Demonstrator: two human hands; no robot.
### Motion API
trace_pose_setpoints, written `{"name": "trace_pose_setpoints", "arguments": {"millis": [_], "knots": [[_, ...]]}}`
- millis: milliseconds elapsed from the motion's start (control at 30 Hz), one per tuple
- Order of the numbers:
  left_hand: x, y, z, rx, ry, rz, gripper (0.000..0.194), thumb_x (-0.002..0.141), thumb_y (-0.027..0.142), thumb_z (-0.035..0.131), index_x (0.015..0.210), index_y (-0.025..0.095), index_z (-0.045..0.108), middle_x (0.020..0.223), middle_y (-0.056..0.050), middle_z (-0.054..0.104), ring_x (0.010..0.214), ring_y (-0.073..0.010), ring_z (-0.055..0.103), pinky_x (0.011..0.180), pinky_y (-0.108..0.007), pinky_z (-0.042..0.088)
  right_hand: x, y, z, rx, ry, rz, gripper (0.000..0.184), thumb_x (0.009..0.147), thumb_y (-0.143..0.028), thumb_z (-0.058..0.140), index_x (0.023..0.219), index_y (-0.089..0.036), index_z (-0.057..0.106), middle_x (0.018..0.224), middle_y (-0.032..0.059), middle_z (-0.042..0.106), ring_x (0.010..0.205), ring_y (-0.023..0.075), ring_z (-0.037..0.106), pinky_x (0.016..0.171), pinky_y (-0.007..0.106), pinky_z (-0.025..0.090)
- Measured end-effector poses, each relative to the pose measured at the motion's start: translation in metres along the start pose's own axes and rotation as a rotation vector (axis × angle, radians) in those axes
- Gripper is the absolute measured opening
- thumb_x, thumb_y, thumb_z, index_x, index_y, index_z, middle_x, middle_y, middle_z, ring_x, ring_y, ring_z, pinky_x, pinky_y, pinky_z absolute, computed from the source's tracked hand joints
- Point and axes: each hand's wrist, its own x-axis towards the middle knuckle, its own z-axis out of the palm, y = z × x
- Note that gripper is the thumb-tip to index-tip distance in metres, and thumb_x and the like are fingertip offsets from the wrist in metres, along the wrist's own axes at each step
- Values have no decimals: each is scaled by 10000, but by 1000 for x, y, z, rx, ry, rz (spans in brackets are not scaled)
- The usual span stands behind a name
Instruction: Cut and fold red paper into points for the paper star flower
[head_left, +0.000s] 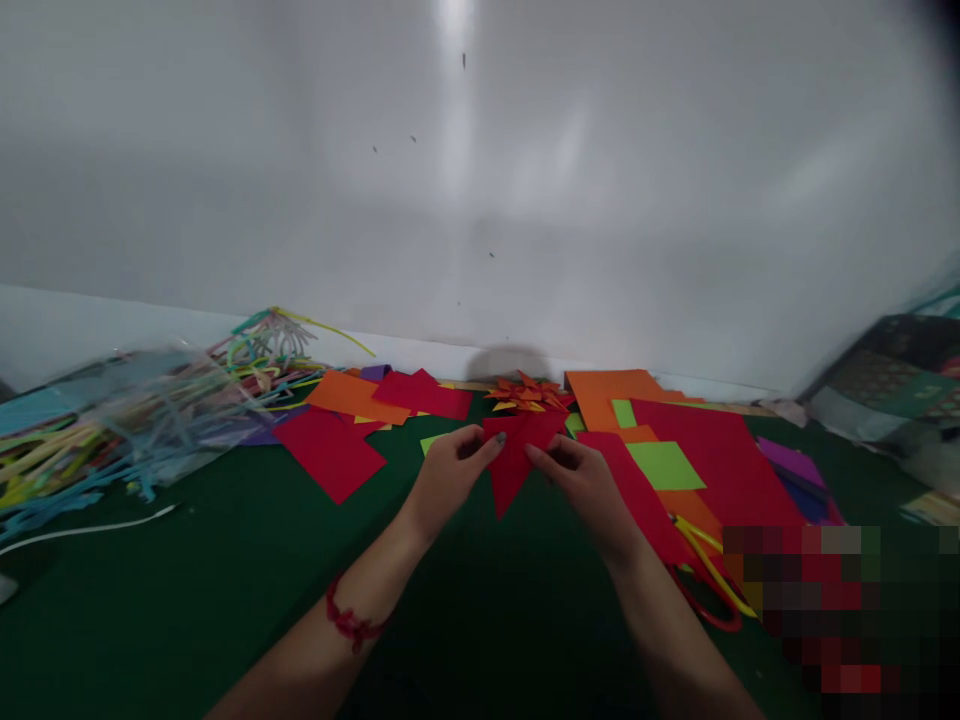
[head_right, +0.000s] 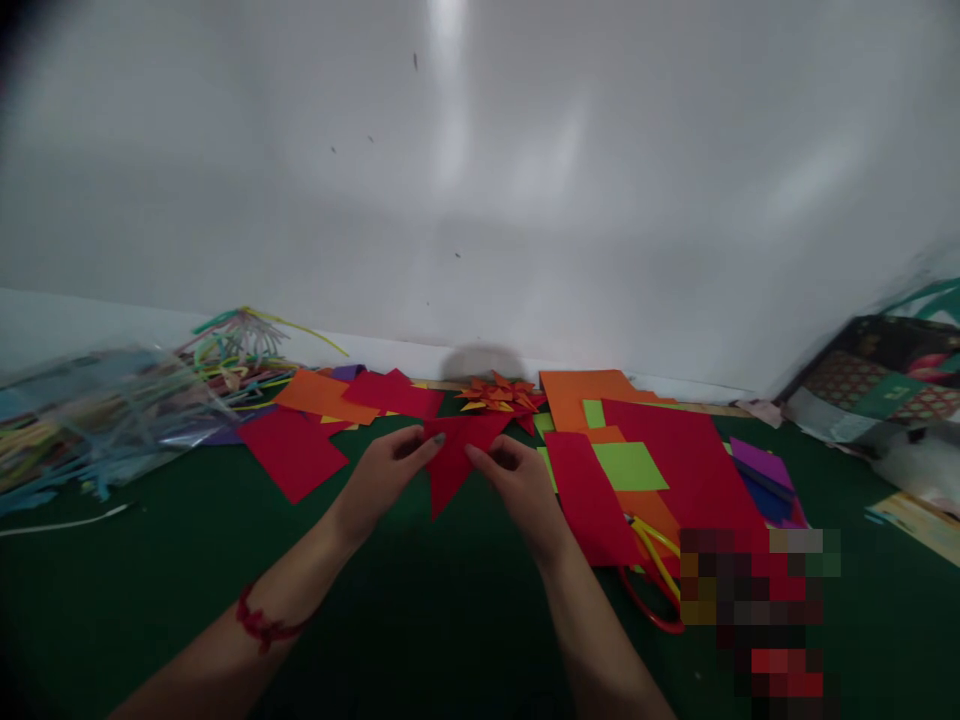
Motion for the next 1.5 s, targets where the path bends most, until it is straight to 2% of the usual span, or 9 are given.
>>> {"name": "trace_pose_setpoints", "arguments": {"millis": [233, 433, 600, 700, 833, 1000, 1167, 1333, 1500], "knots": [[-1, -1, 1, 58, 43, 22, 288, 762, 429, 505, 745, 161, 609, 681, -25, 602, 642, -159, 536, 545, -238, 397, 0, 0, 2, -12, -5, 27, 356, 724, -499, 552, 578, -179, 497, 511, -33, 437, 464, 88, 397, 431, 210, 291], [0, -4, 0, 144, 82, 60, 321, 778, 447, 486, 650, 162, 560, 609, 14, 536, 571, -126, 486, 519, -228, 350, -1, -2, 6, 4, -22, -10, 326, 679, -488, 607, 754, -171, 615, 700, 33, 624, 620, 161, 561, 533, 254, 422], [4, -7, -3, -14, 211, -3, 357, 817, 462, 416, 754, 163, 601, 732, -32, 597, 728, -169, 558, 621, -242, 411, 2, 4, 3, -107, 85, -48, 312, 679, -472, 613, 719, -163, 625, 646, 29, 622, 583, 163, 556, 492, 252, 396], [5, -4, -5, -100, 280, -2, 346, 806, 465, 443, 800, 154, 594, 660, -27, 580, 626, -143, 552, 565, -230, 416, 1, 4, 0, -226, 237, -100, 312, 680, -472, 610, 625, -165, 606, 541, 8, 568, 505, 140, 505, 447, 243, 359], [1, 5, -3, -215, 152, -74, 380, 811, 494, 423, 884, 146, 555, 578, -22, 606, 540, -141, 579, 531, -243, 445, -3, -1, -2, -368, 378, -281, 243, 748, -416, 562, 804, -208, 675, 613, 15, 615, 544, 151, 535, 514, 263, 416], [-1, 12, 4, -407, -51, -253, 392, 784, 461, 502, 1007, 138, 504, 750, -77, 669, 672, -186, 642, 654, -321, 506, -7, -1, -3, -462, 185, -510, 221, 826, -274, 489, 963, -300, 661, 933, 21, 645, 848, 177, 588, 744, 290, 466], [1, 5, 2, -463, -50, -205, 504, 726, 265, 629, 1173, 150, 428, 784, -56, 679, 724, -179, 641, 706, -326, 506, -5, 1, -2, -492, 98, -564, 248, 833, -233, 481, 1006, -310, 642, 965, 17, 643, 914, 176, 574, 806, 309, 465], [0, 2, 0, -435, -107, -131, 324, 748, 241, 591, 1052, 135, 552, 896, -71, 673, 789, -181, 635, 749, -320, 496, -4, -1, -4, -511, 46, -591, 262, 834, -228, 486, 1039, -323, 618, 984, 8, 640, 926, 171, 568, 815, 312, 461], [-1, 4, 1, -377, -139, -138, 280, 737, 239, 598, 997, 136, 599, 867, -64, 678, 764, -183, 636, 737, -330, 502, -3, 0, -11, -541, 22, -606, 212, 828, -244, 502, 967, -298, 653, 884, 21, 653, 833, 169, 580, 746, 301, 469]]}}
